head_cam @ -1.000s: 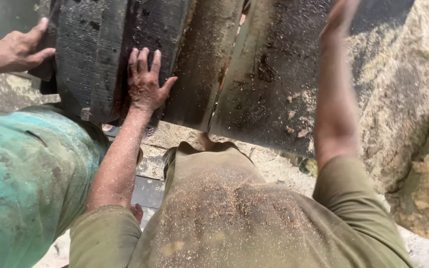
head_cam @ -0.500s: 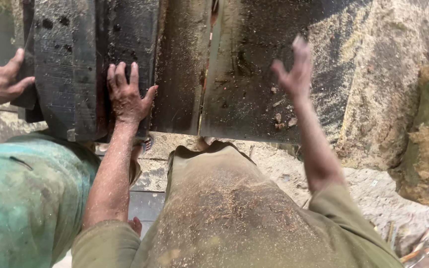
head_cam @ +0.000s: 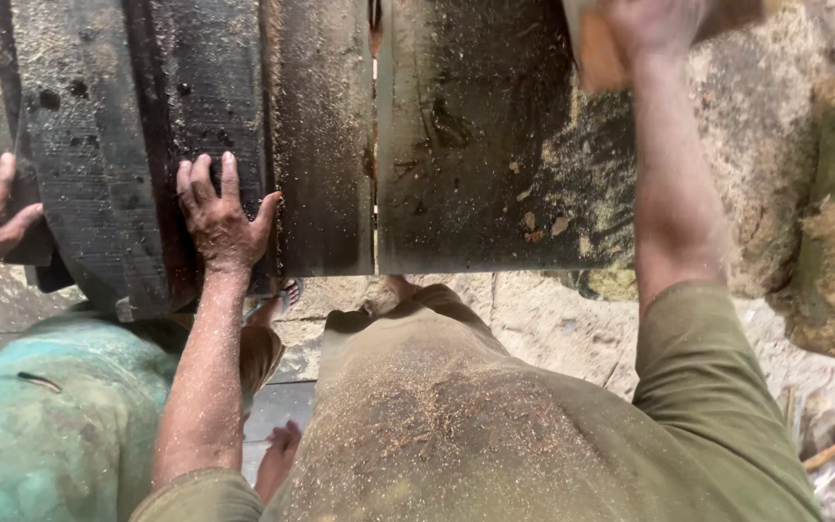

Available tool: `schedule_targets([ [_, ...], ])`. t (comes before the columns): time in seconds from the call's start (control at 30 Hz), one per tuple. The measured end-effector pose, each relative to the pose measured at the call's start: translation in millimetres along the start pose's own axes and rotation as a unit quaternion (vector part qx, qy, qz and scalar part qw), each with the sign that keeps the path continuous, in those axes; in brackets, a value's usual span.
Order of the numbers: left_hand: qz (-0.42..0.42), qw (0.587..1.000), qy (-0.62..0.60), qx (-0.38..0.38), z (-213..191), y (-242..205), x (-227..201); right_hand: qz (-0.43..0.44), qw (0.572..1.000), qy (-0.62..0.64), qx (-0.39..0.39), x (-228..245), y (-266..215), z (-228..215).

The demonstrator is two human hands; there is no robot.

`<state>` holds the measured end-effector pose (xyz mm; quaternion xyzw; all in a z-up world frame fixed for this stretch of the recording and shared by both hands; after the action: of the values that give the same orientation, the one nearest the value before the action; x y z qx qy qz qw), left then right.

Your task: The person positions and rotates a large wood log on a machinery table by hand, then slides the log through a saw blade while another person assists with positioning.

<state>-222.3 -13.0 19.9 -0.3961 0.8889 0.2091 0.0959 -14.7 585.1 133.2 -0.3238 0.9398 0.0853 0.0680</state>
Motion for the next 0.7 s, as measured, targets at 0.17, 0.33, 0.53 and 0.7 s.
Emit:
schedule_targets([
  [0.17, 0.009, 1.000, -0.003, 0.008, -1.5, 2.1, 1.0, 0.132, 0.983, -0.090, 0.089, -100.4, -119.0, 12.3],
  [0.33, 0.024, 1.000, -0.013, 0.010, -0.6, -7.1, -0.5, 0.191, 0.961, -0.141, 0.139, -150.6, -244.3, 67.3],
  [0.53, 0.036, 0.999, -0.008, -0.007, -4.9, -0.6, -22.6, -0.058, 0.961, 0.224, -0.150, -42.0, -358.3, 74.1],
  [0.7, -0.022, 0.989, -0.129, 0.070, 66.9, -99.8, -125.5, -0.040, 0.971, 0.233, 0.037, 6.7, -422.2, 80.9],
])
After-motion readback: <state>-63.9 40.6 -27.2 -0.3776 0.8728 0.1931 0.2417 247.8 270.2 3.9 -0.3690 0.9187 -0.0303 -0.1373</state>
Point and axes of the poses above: each hand's wrist, its own y-axis towards the middle knuckle, its own z-axis out of the palm, x = y × z, the point moved 8 cm from there along y, towards the middle knuckle, and after that the axes turned 5 degrees about -y, right-handed, at the moved point
